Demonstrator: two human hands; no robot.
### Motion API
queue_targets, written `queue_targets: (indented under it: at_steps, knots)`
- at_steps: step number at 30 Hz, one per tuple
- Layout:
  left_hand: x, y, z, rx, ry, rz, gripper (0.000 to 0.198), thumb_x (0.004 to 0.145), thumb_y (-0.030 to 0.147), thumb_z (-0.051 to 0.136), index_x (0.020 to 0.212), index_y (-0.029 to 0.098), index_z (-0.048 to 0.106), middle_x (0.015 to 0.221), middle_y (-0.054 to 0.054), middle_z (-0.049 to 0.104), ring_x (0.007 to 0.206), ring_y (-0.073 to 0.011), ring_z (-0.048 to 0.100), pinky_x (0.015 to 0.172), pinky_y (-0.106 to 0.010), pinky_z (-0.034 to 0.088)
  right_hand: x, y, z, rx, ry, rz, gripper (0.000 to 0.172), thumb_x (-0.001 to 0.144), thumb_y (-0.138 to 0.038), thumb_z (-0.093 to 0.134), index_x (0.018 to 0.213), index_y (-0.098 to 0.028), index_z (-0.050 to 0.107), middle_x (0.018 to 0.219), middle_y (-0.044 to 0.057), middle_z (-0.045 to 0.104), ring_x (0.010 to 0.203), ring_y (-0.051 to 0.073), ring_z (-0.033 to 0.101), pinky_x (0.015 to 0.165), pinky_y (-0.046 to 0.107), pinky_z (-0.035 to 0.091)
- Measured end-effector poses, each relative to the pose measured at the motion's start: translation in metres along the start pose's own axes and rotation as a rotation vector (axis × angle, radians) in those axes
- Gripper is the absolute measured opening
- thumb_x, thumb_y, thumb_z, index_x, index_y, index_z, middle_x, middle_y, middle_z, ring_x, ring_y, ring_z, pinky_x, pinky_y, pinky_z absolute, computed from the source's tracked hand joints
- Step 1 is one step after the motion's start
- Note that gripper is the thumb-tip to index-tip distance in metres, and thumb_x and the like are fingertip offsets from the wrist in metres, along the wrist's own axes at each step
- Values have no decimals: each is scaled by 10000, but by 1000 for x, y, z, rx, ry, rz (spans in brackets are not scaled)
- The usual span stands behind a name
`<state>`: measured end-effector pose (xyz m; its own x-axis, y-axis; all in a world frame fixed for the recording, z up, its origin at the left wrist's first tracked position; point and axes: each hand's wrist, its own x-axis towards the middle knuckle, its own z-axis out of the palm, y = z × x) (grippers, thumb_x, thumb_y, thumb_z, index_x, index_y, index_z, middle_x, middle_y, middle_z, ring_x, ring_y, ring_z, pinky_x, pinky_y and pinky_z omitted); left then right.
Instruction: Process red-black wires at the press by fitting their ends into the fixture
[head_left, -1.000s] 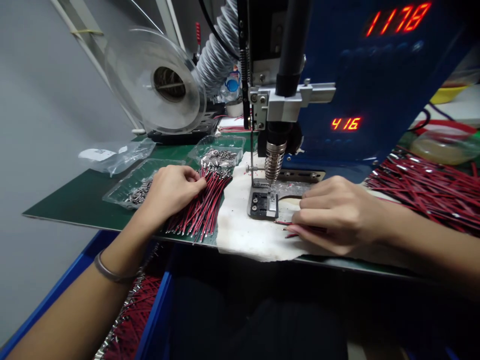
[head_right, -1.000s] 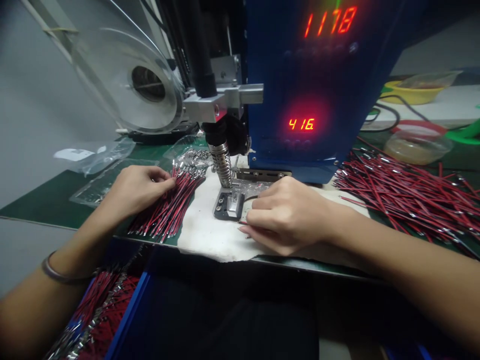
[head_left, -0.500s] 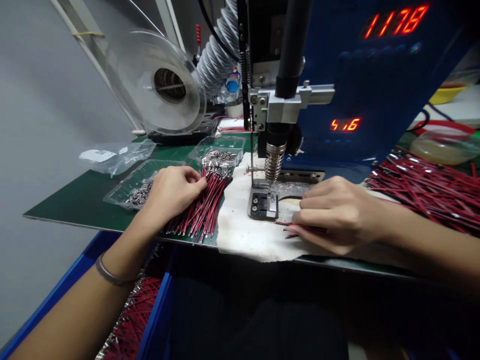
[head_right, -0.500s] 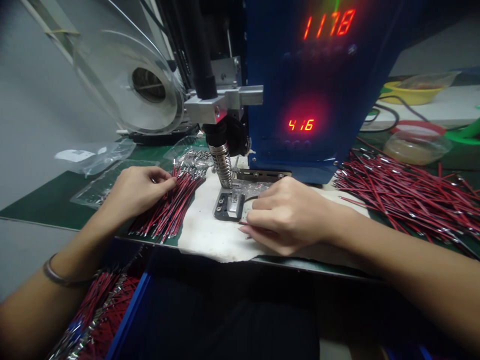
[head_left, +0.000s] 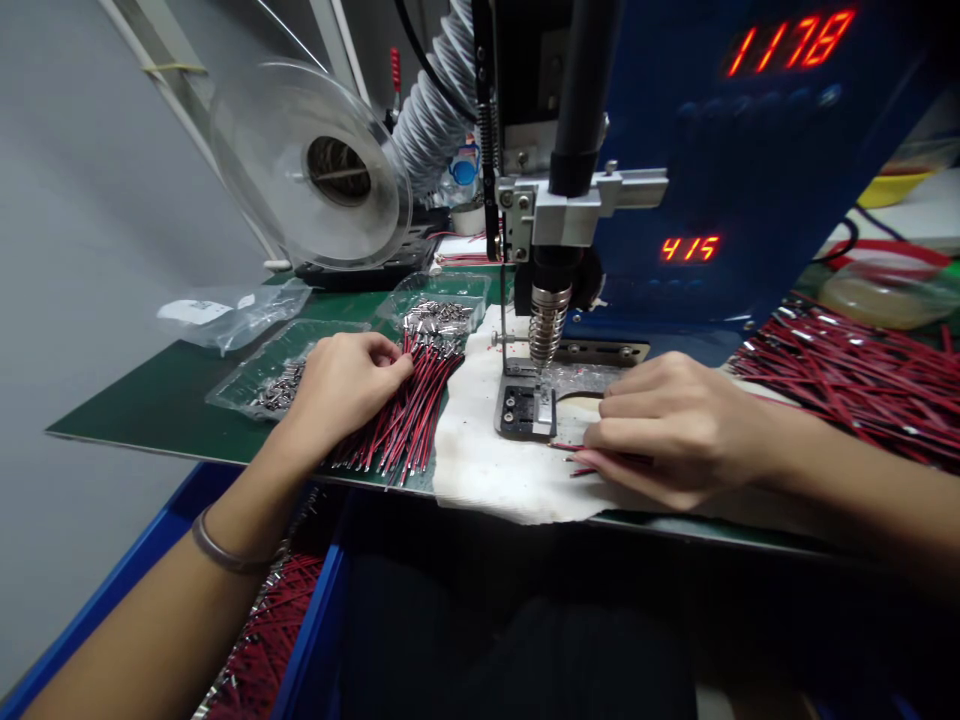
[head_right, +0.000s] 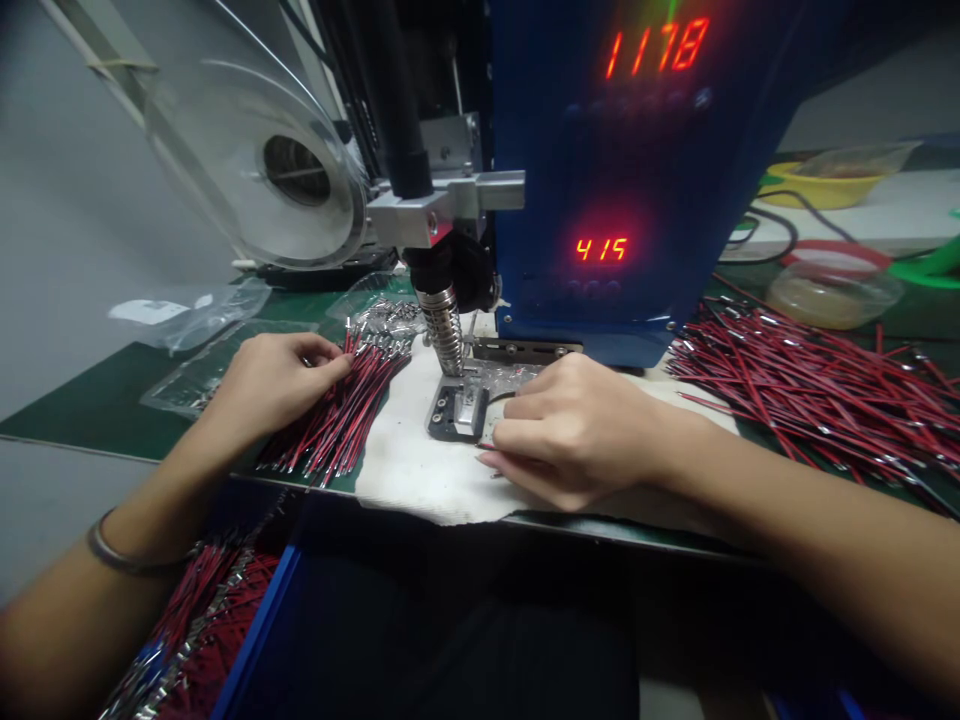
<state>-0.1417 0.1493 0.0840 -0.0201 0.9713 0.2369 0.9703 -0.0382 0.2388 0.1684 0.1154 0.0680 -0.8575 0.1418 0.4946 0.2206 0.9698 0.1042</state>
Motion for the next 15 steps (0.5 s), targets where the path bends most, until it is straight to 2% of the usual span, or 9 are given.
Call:
queue_targets:
  at_steps: [9, 15]
  knots:
    - [-1, -4, 4, 30, 18, 11, 319, 801, 425, 576, 859, 188, 781, 827, -103, 763, 809, -306, 697, 789, -389, 506, 0, 0, -2, 7, 26, -5, 213, 952, -145, 567, 745, -189, 552, 566, -26, 464, 506, 135, 348, 520, 352, 222]
    - [1, -3, 7, 73, 67, 39, 298, 851, 434, 589, 844, 210, 786, 838, -109, 764, 840, -313, 703, 806, -402, 513, -1, 1, -4, -15, 34, -1, 257, 964, -147, 554, 714, -197, 520, 556, -28, 465, 496, 132, 351, 518, 351, 227]
